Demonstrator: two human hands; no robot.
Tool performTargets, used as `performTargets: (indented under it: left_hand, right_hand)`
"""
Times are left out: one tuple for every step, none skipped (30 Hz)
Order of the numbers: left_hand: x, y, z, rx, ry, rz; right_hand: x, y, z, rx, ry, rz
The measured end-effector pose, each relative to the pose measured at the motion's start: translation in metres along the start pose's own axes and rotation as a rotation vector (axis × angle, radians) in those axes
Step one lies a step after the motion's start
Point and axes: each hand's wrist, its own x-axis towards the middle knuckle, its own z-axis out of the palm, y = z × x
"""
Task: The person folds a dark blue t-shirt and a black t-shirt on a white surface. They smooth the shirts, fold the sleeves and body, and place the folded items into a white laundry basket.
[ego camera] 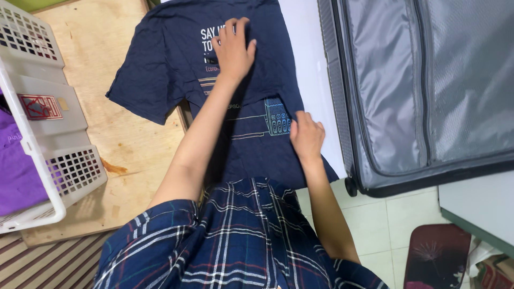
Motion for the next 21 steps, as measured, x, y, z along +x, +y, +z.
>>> performTargets:
  left_hand:
    - [-0.011, 0.008, -0.003, 0.012, 0.107, 0.117]
    - [-0.023, 0.016, -0.007, -0.031, 0.051, 0.213]
    - [-0.036, 0.023, -0.011, -0.074, -0.006, 0.309]
    - [-0.049, 0.027, -0.015, -0.186, -0.134, 0.420]
    - [-0.061, 0.029, -0.018, -0.298, -0.263, 0.530]
    - [-0.072, 0.033, -0.016, -0.261, -0.286, 0.603]
    - [-0.084, 0.036, -0.013, -0.223, -0.308, 0.676]
    - [-0.093, 0.037, -0.008, -0.184, -0.330, 0.749]
    - [-0.098, 0.035, -0.003, -0.146, -0.302, 0.713]
    - [-0.101, 0.035, 0.004, -0.108, -0.272, 0.678]
    - [-0.102, 0.034, 0.009, -0.071, -0.243, 0.643]
    - [-0.102, 0.033, 0.013, -0.080, -0.200, 0.637]
    - [-0.101, 0.033, 0.014, -0.089, -0.158, 0.632]
    - [-0.102, 0.033, 0.014, -0.098, -0.115, 0.625]
    - [-0.103, 0.034, 0.011, -0.101, -0.093, 0.599]
    - [-0.105, 0.034, 0.009, -0.108, -0.071, 0.573]
    - [-0.108, 0.035, 0.006, -0.115, -0.050, 0.548]
    - [-0.111, 0.035, 0.004, -0.105, -0.053, 0.505]
    - [-0.115, 0.036, 0.002, -0.096, -0.055, 0.462]
    - [-0.118, 0.037, 0.002, -0.085, -0.057, 0.419]
    - [-0.121, 0.039, 0.003, -0.079, -0.081, 0.384]
  right_hand:
    - [-0.003, -0.007, 0.003, 0.009, -0.017, 0.001]
    - [-0.004, -0.012, 0.006, 0.019, -0.033, 0.000]
    - [-0.006, -0.016, 0.007, 0.017, -0.042, 0.021]
    - [-0.008, -0.020, 0.007, 0.014, -0.052, 0.041]
    - [-0.010, -0.022, 0.006, 0.012, -0.062, 0.061]
    - [-0.014, -0.022, 0.005, 0.015, -0.062, 0.068]
    - [-0.017, -0.021, 0.003, 0.018, -0.062, 0.075]
    - [-0.022, -0.021, 0.002, 0.023, -0.062, 0.081]
    - [-0.028, -0.021, 0.002, 0.003, -0.073, 0.106]
    - [-0.034, -0.019, 0.001, -0.018, -0.084, 0.132]
    - [-0.041, -0.017, 0.000, -0.038, -0.096, 0.157]
    - [-0.048, -0.013, -0.001, -0.073, -0.085, 0.178]
    - [-0.055, -0.008, -0.002, -0.108, -0.075, 0.199]
    - [-0.063, -0.003, -0.004, -0.143, -0.064, 0.220]
    - [-0.071, 0.002, -0.005, -0.158, -0.030, 0.232]
    - [-0.081, 0.008, -0.008, -0.176, 0.004, 0.247]
    - [-0.092, 0.013, -0.010, -0.193, 0.038, 0.263]
    - [-0.102, 0.017, -0.012, -0.204, 0.051, 0.273]
    - [-0.113, 0.020, -0.015, -0.214, 0.064, 0.283]
    - [-0.122, 0.022, -0.018, -0.225, 0.077, 0.293]
    - [-0.132, 0.023, -0.020, -0.226, 0.095, 0.280]
